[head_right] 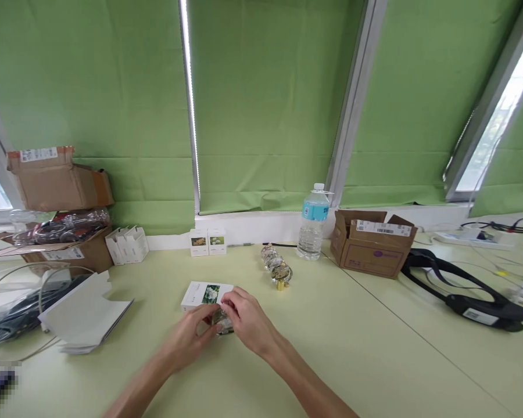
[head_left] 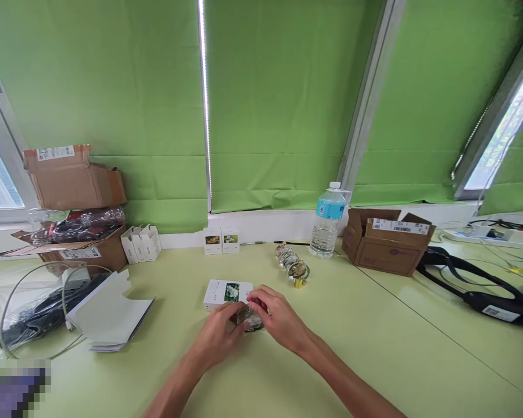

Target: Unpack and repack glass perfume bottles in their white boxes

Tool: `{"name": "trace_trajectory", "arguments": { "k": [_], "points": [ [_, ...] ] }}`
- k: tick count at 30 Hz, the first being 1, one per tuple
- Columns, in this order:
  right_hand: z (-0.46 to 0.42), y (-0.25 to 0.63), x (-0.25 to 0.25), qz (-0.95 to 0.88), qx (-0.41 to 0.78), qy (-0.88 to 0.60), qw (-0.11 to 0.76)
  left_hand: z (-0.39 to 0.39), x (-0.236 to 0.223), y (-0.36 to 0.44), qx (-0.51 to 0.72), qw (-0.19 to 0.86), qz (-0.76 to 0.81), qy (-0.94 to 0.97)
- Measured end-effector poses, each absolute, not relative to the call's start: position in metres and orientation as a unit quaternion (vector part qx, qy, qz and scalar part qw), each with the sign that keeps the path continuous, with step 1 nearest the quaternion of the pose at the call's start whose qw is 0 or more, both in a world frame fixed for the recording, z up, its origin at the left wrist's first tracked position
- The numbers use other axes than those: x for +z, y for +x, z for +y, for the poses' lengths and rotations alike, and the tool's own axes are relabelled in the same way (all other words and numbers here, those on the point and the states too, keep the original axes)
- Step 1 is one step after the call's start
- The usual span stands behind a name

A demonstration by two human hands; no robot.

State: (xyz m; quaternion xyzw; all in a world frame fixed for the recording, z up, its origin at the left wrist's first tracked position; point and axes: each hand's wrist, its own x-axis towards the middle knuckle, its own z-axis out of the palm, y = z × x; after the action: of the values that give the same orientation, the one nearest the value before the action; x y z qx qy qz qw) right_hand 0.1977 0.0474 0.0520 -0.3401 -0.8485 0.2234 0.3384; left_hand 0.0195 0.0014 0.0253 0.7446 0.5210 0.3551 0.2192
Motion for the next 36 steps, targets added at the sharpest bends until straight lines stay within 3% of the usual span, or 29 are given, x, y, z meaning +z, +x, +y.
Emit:
{"name": "trace_trajectory", "arguments": {
  "k": [15,36],
  "points": [
    [0.046,0.193,0.051,-0.836,0.159,-0.413,0.326,0.006,0.011,0.029,0.386,0.266,0.521,0.713],
    [0.045,0.191,0.046,-0.834,0.123,-0.414,0.345,0.007,0.016,0.033,0.375,0.231,0.521,0.731]
  ]
}}
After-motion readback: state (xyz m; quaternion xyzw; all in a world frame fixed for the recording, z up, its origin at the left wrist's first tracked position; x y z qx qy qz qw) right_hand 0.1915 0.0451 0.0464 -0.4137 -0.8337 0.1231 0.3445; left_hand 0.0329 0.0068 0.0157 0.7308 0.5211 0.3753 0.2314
